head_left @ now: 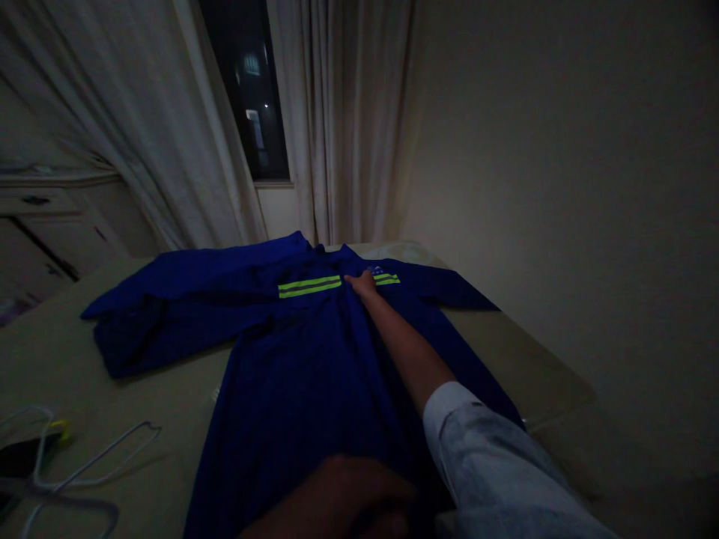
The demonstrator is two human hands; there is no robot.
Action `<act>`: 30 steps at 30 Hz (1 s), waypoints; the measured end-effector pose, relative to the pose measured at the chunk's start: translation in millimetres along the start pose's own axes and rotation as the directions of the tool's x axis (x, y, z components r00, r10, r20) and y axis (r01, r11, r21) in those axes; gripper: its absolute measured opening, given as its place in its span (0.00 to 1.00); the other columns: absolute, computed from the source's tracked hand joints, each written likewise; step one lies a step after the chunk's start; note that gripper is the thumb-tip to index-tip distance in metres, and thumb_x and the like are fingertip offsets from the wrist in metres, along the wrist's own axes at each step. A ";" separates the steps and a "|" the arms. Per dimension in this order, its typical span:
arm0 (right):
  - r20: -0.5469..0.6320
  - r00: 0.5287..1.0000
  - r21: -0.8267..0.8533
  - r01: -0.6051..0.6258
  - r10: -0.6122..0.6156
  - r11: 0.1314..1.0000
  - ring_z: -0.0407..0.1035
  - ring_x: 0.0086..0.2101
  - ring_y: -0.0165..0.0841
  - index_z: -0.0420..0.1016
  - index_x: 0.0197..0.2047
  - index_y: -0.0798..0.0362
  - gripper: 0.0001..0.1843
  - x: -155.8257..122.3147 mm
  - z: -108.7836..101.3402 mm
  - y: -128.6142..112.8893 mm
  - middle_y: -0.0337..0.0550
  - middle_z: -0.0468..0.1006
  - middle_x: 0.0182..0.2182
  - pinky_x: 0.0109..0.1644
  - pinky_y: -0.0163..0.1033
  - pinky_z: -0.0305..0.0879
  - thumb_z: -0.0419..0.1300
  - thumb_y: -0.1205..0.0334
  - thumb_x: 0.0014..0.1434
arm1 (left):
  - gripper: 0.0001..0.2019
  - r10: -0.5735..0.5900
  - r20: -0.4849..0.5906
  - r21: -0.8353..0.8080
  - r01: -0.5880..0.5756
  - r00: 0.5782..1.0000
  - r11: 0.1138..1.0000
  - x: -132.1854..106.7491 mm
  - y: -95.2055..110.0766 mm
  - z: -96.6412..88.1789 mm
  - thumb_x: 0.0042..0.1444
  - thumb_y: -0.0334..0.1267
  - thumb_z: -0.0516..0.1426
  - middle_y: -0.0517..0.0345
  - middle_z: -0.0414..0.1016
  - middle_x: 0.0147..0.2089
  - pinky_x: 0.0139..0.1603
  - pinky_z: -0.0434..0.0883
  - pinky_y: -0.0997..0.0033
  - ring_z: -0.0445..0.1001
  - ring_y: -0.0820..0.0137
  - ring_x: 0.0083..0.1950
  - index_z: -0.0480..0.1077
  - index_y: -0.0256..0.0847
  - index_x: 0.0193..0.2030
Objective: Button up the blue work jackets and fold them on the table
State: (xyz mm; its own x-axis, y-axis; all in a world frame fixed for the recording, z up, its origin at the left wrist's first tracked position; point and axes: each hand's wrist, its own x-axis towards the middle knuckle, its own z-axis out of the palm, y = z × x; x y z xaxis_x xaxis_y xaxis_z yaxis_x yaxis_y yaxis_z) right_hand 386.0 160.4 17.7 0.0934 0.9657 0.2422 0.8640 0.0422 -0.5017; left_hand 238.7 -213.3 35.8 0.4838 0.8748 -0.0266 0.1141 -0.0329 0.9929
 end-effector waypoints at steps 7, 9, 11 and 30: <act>-0.035 0.996 0.163 0.087 -0.083 0.983 0.77 0.56 0.37 0.81 0.58 0.56 0.17 19.6 42.7 9.1 0.51 0.83 0.55 0.63 0.38 0.66 0.60 0.68 0.68 | 0.28 0.199 -0.146 0.910 0.053 0.969 0.412 147.9 -12.3 -137.0 0.73 0.49 0.47 0.41 0.69 0.72 0.73 0.64 0.45 0.68 0.51 0.72 0.65 0.36 0.72; -0.050 0.992 0.182 0.120 -0.113 0.976 0.76 0.55 0.38 0.82 0.57 0.56 0.17 21.1 52.0 16.4 0.52 0.83 0.55 0.63 0.38 0.66 0.59 0.67 0.69 | 0.30 0.221 -0.170 0.953 0.103 0.960 0.283 173.7 -37.3 -161.9 0.73 0.52 0.48 0.45 0.60 0.77 0.76 0.57 0.42 0.59 0.50 0.77 0.60 0.40 0.76; -0.065 0.990 0.190 0.138 -0.128 0.972 0.76 0.56 0.38 0.81 0.58 0.56 0.17 23.5 58.1 23.4 0.52 0.82 0.55 0.64 0.39 0.66 0.58 0.66 0.70 | 0.31 0.192 -0.188 0.963 0.142 0.963 0.231 185.4 -61.8 -182.8 0.73 0.55 0.48 0.51 0.54 0.80 0.77 0.53 0.39 0.53 0.50 0.79 0.57 0.47 0.78; 0.131 0.935 -0.120 0.344 -0.329 0.931 0.73 0.52 0.37 0.80 0.60 0.54 0.20 34.1 63.7 9.2 0.51 0.78 0.52 0.59 0.36 0.65 0.52 0.67 0.73 | 0.32 0.176 -0.136 0.951 0.079 0.975 0.298 173.8 -91.1 -217.5 0.70 0.59 0.49 0.55 0.55 0.80 0.77 0.52 0.38 0.54 0.51 0.80 0.58 0.54 0.77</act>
State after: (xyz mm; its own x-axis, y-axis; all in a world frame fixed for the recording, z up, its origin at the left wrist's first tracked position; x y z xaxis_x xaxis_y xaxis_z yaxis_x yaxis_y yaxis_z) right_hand 365.7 210.1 -31.5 -0.2616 0.9227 0.2831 0.8961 0.3412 -0.2840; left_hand 123.6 46.9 -34.2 0.3733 0.9130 0.1645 0.8977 -0.4002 0.1841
